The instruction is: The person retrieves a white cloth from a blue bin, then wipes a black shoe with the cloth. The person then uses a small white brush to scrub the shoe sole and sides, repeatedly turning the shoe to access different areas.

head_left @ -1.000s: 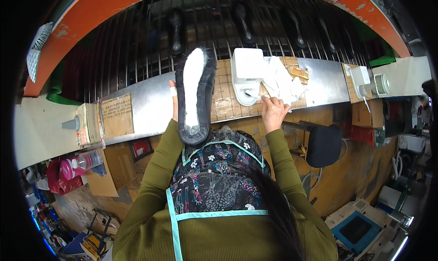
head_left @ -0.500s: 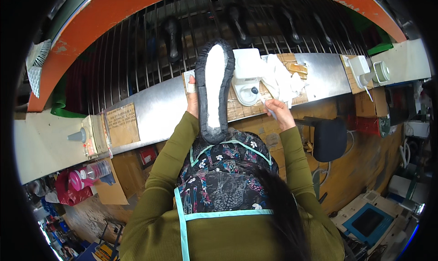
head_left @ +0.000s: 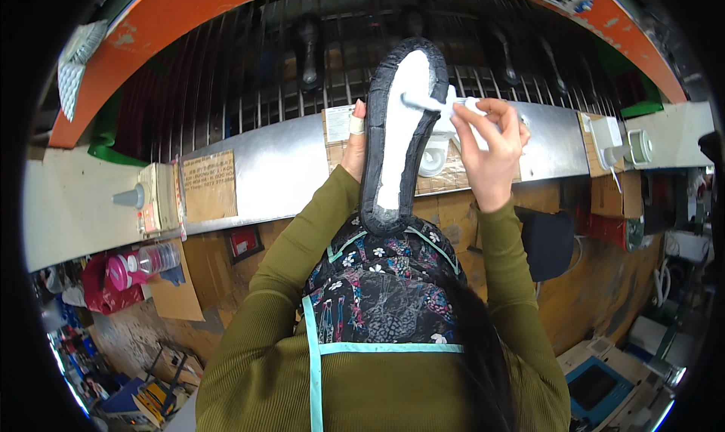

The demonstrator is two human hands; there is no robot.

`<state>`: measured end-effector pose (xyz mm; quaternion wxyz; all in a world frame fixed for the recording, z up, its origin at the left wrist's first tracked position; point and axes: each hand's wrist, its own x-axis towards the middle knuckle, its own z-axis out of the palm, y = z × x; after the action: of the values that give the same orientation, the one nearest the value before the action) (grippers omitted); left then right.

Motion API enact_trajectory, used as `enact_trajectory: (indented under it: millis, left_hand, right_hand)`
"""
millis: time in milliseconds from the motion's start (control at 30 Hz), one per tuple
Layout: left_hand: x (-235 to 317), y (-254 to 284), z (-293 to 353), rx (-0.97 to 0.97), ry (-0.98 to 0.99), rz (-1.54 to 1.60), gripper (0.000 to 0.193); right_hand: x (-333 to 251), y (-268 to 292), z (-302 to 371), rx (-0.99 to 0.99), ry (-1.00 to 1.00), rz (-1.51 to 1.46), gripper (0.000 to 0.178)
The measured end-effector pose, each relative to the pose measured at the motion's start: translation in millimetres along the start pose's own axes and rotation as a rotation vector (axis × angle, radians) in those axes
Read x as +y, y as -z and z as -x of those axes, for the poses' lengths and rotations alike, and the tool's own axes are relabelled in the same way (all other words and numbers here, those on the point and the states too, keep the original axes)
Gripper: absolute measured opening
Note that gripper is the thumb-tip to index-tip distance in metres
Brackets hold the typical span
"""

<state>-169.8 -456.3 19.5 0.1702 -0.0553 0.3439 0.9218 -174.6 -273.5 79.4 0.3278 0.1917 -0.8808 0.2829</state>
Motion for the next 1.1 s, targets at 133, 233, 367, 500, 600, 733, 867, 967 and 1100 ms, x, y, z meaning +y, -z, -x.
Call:
enact_trajectory:
  millis: [133, 233, 367, 500, 600, 733, 867, 967, 1100]
  left_hand:
    - [6, 12, -2, 0.017, -0.014, 0.125, 0.092]
    - [15, 34, -2, 0.072, -0.066, 0.063, 0.092]
    - [28, 47, 6, 0.151, -0.149, -0.011, 0.092]
    - [43, 41, 17, 0.157, -0.167, -0.076, 0.089]
    - [46, 55, 23, 0.108, -0.189, -0.109, 0.091]
    - [54, 78, 36, 0.153, -0.176, -0.057, 0.091]
    - [66, 110, 48, 0.213, -0.152, 0.067, 0.093]
    - [79, 137, 53, 0.285, -0.219, 0.140, 0.083]
    - [89, 194, 59, 0.362, -0.367, 0.241, 0.063]
  right_hand:
    - [-25, 10, 31, -0.117, 0.205, 0.039, 0.025]
    - [-40, 13, 54, -0.216, 0.217, -0.115, 0.027]
    - [-43, 0, 29, -0.271, 0.086, -0.292, 0.025]
    - [-35, -46, -18, -0.287, 0.012, -0.328, 0.019]
    - [-35, -78, -49, -0.186, -0.129, -0.414, 0.015]
    - [-40, -111, -81, -0.149, -0.074, -0.283, 0.015]
    - [-67, -135, -67, -0.020, 0.265, -0.084, 0.019]
    - [-86, -146, -43, -0.225, 0.267, -0.266, 0.023]
    - [-74, -201, -35, -0.649, -0.402, -0.947, 0.017]
